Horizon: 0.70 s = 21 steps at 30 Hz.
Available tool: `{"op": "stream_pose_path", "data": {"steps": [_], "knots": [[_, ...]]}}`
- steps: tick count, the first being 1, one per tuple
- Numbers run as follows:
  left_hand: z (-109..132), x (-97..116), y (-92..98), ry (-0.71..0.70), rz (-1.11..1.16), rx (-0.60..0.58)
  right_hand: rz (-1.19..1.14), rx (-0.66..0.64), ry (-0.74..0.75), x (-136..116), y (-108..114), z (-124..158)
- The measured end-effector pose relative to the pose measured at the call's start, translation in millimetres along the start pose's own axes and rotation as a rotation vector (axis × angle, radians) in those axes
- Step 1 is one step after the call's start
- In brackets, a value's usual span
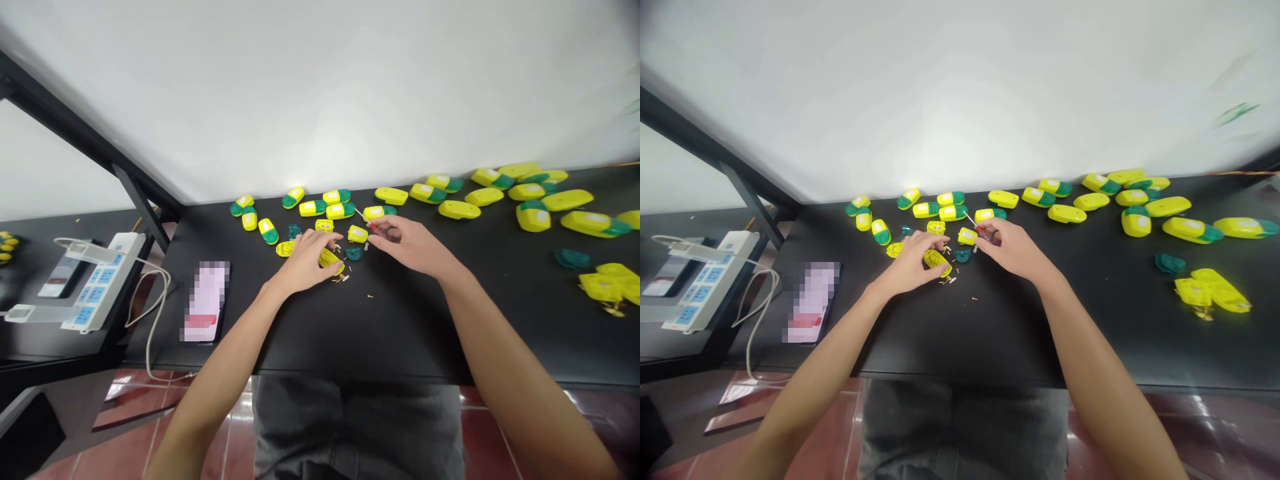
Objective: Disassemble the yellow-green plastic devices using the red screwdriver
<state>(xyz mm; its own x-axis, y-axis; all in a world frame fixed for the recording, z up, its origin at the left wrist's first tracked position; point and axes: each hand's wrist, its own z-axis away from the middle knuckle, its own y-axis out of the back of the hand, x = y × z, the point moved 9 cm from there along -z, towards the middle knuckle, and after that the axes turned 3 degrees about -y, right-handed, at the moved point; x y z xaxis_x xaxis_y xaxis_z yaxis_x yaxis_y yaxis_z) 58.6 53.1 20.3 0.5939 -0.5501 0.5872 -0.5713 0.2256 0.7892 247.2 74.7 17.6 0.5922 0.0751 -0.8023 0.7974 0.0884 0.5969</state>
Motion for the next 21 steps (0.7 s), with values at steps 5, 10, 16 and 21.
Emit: {"op": "stream_pose_path", "data": {"steps": [5,10,16,21], "knots": [[1.3,6.1,-5.4,-0.071,0.002,-0.067,0.003,-0.069,-0.011,-4.9,-6.0,2.0],[0.4,-4.2,-1.7,-0.025,0.002,-0.016,0.033,-0.098,-0.016,-5.7,-7.1,2.6],[-1.6,-13.3,7.8,0.082,-0.029,0.072,-0.146,-0.425,-0.03,-17.9,-40.3,17.6],[-3.0,-15.3,9.4,0.117,-0.04,0.088,-0.107,-0.602,0.001,-32.3,-68.6,30.0]]}}
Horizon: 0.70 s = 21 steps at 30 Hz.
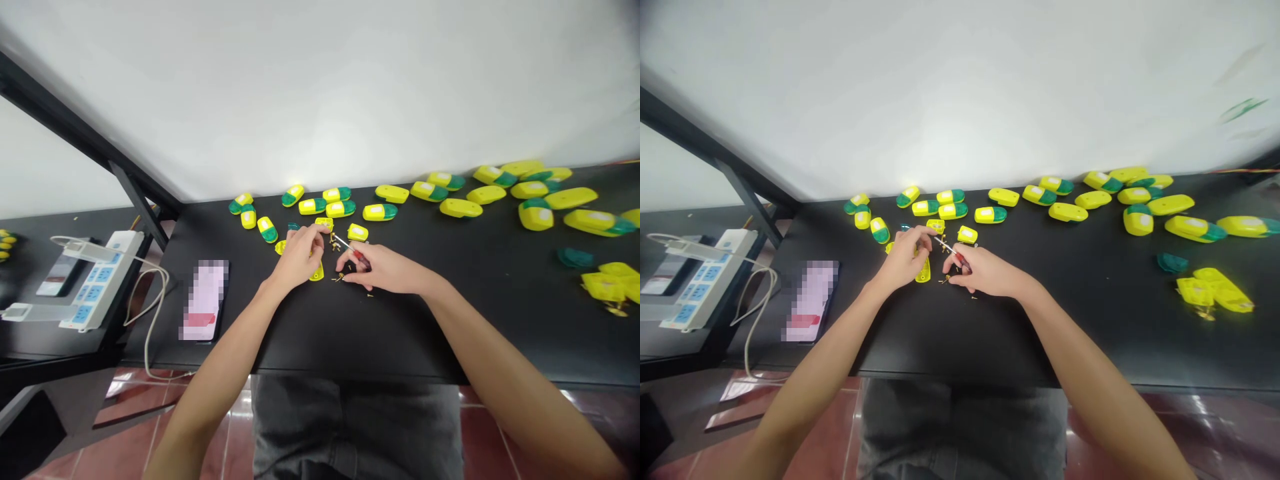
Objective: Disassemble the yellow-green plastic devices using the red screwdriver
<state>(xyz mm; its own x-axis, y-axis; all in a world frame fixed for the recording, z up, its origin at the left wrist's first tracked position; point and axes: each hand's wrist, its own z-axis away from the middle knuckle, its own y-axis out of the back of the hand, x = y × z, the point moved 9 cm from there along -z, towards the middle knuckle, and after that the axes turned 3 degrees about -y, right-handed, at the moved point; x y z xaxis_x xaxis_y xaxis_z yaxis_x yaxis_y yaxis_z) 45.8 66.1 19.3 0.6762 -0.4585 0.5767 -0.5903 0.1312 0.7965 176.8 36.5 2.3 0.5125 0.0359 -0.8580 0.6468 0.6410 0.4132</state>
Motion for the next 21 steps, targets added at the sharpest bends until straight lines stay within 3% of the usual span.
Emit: {"op": "stream_pose_path", "data": {"steps": [21], "knots": [[-0.3,-2.4,1.0,0.025,0.01,0.023,0.239,0.087,0.136,-9.0,-7.6,-8.5]]}}
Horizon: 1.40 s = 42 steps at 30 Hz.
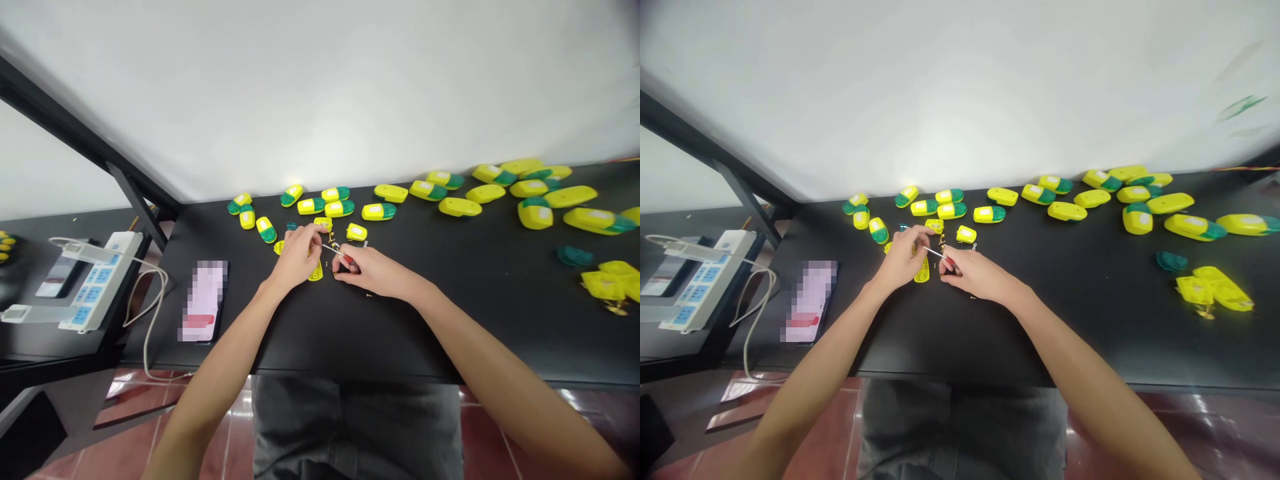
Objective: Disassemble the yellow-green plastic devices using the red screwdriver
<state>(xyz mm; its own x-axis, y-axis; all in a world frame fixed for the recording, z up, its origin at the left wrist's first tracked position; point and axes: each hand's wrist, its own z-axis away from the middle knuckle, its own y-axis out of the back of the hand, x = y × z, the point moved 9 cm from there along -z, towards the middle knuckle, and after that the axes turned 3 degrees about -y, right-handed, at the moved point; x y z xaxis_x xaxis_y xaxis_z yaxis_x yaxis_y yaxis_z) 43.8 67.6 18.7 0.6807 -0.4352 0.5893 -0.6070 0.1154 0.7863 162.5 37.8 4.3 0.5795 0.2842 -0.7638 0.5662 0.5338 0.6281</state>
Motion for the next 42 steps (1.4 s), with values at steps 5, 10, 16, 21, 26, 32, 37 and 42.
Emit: {"op": "stream_pose_path", "data": {"steps": [5,10,16,21,26,32,37,42], "knots": [[0.0,-3.0,5.1,0.039,0.005,0.033,0.004,0.016,0.015,-0.7,-2.3,-0.7],[0.4,-13.1,12.1,0.06,0.034,0.135,0.006,0.043,0.016,0.1,2.7,-0.4],[1.2,-21.8,20.2,0.064,0.096,0.27,0.024,0.055,0.005,2.6,3.1,-0.1],[1.3,-21.7,19.5,0.065,0.103,0.264,0.003,0.046,0.006,2.2,2.8,1.1],[1.5,-22.2,18.3,0.067,0.101,0.246,-0.08,0.186,-0.039,13.0,30.5,7.1],[1.3,-21.7,17.7,0.071,0.065,0.241,-0.056,0.401,-0.198,41.6,71.5,18.0],[5.2,-36.5,31.7,0.169,0.101,0.381,-0.013,0.462,-0.345,63.5,79.7,20.7],[7.8,-48.2,40.4,0.245,0.154,0.442,-0.021,0.567,-0.37,69.5,86.1,24.8]]}}
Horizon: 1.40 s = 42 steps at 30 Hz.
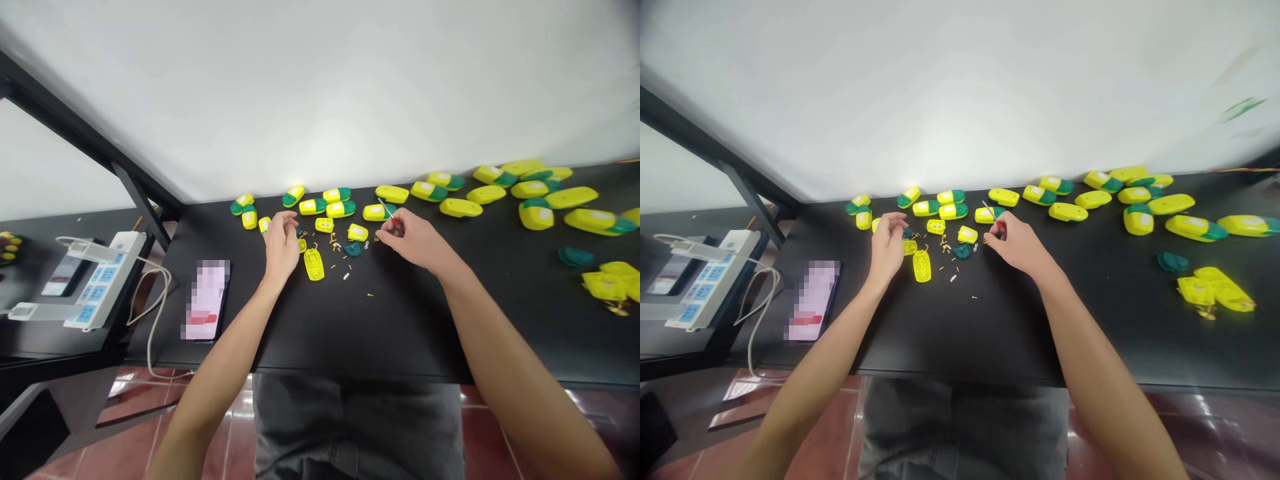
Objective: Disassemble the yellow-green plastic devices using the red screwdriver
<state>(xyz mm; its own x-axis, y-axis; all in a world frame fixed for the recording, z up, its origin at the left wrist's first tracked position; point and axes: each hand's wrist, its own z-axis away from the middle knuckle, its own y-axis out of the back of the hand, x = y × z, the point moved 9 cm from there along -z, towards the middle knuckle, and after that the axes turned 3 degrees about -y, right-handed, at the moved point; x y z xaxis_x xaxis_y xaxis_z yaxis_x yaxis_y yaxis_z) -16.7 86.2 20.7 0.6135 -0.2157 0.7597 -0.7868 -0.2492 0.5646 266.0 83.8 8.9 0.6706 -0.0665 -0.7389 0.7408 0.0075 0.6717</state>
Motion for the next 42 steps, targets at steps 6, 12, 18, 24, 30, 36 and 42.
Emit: {"op": "stream_pose_path", "data": {"steps": [6,12,18,24,30,36,42], "knots": [[-2.0,1.4,-3.1,-0.022,-0.085,-0.07,-0.093,-0.018,0.068,-11.1,-0.1,3.0],[2.2,5.8,-17.5,-0.084,-0.296,-0.205,-0.072,-0.072,0.091,-12.9,-6.1,4.1],[2.3,8.1,-20.3,-0.119,-0.298,-0.211,-0.02,-0.122,0.069,-8.5,-13.4,3.1],[4.9,11.3,-25.7,-0.085,-0.328,-0.293,0.028,-0.104,0.079,-6.3,-13.4,0.9],[3.6,19.6,-12.9,-0.084,-0.306,-0.199,-0.003,0.089,0.007,2.4,5.5,-4.6],[-1.0,16.1,10.3,-0.007,-0.309,-0.024,-0.184,0.018,0.12,-12.0,0.2,2.9],[-0.4,9.5,4.9,0.074,-0.324,-0.084,-0.16,-0.272,0.269,-36.4,-33.1,20.0]]}}
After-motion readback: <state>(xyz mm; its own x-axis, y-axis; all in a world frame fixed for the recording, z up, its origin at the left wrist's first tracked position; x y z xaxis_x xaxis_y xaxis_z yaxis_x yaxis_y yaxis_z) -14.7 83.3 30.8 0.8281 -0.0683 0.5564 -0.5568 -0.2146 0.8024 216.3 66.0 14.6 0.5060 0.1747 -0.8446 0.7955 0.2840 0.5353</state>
